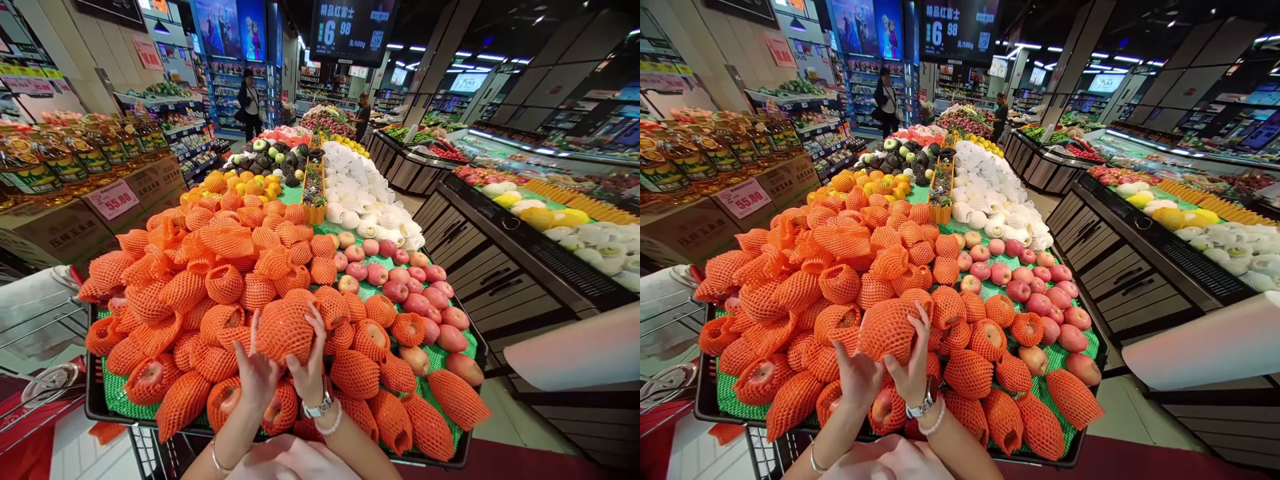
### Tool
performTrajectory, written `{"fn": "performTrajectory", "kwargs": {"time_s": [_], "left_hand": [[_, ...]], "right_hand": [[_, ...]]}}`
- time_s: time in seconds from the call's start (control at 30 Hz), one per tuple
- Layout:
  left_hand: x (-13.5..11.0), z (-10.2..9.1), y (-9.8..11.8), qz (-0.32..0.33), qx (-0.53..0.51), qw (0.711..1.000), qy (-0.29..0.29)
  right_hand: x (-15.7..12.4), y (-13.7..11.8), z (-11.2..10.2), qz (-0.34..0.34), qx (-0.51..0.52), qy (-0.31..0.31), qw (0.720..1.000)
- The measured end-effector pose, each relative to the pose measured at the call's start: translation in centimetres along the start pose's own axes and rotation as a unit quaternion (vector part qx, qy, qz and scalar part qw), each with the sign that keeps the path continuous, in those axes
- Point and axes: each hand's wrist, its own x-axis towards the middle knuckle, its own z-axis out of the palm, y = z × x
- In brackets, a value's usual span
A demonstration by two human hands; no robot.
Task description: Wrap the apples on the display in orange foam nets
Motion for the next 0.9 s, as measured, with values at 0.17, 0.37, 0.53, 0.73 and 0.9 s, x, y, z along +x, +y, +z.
{"fn": "performTrajectory", "kwargs": {"time_s": [0.17, 0.37, 0.53, 0.73, 0.9], "left_hand": [[0.3, 1.5, 0.5, 0.033, 0.067, 0.995, -0.065], [0.6, 1.9, -1.2, 0.098, 0.107, 0.988, -0.048], [0.1, 1.8, -1.9, 0.164, 0.103, 0.978, -0.074], [0.2, 0.7, -1.8, 0.098, 0.093, 0.986, -0.099], [-0.2, 1.3, -1.1, 0.034, 0.055, 0.998, -0.009]], "right_hand": [[-0.2, 0.9, -0.4, 0.022, 0.033, 0.064, 0.997], [-0.9, 2.1, 0.1, 0.075, 0.047, 0.139, 0.986], [-2.1, 2.9, 0.7, 0.047, 0.063, 0.195, 0.978], [-1.7, 1.9, 0.2, 0.043, 0.071, 0.154, 0.985], [-0.4, -0.3, -1.2, 0.041, 0.099, 0.000, 0.994]]}}
